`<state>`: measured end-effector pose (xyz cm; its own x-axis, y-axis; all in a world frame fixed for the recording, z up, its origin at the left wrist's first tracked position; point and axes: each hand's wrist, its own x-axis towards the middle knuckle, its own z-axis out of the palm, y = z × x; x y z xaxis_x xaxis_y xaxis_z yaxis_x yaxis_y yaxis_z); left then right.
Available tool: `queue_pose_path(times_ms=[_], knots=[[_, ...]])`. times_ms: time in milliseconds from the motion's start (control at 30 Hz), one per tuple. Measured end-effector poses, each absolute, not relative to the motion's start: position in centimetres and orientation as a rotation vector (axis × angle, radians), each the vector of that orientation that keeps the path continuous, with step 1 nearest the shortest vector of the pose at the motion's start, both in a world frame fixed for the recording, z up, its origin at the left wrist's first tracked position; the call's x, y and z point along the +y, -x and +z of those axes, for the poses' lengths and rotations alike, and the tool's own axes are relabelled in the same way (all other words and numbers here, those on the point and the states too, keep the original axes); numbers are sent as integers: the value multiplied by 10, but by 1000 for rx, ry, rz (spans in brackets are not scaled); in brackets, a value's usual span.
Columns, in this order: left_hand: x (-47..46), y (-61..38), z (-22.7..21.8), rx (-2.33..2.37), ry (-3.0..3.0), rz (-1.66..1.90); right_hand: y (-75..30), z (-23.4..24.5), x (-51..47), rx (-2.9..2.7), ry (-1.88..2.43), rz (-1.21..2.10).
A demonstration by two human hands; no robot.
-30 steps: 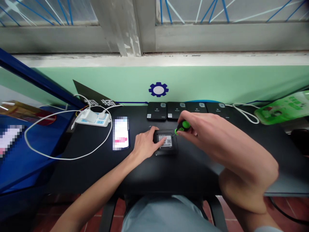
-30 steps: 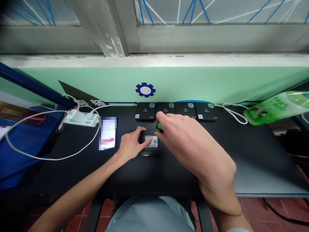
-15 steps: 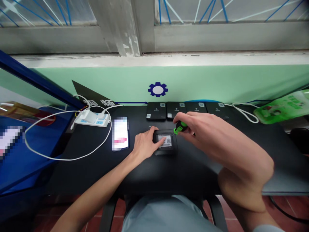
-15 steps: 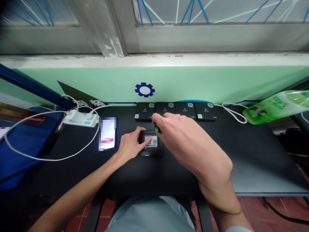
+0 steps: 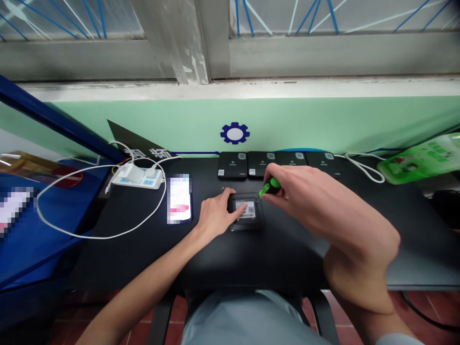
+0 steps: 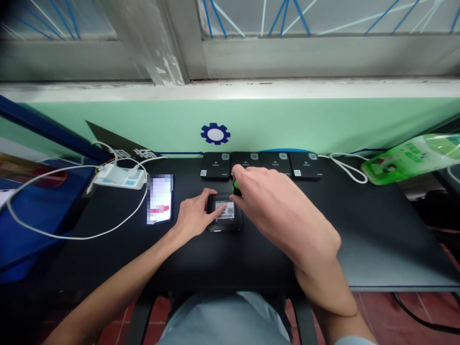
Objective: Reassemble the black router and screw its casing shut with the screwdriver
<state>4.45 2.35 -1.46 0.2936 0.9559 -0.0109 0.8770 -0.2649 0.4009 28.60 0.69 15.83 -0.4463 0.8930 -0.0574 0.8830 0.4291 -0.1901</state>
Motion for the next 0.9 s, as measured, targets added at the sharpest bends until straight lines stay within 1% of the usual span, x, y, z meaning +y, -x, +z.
queue_pose_path(times_ms=[167,433,900], knots=[[24,-44,-15,1655,-2244,343,-287,158,7,-2624,1623,281],[24,-44,-16,1672,-2235,325,-288,161,3,-2625,1471,347],[24,-44,-16,1655,-2251,330,-286,158,5,-2607,1589,282]])
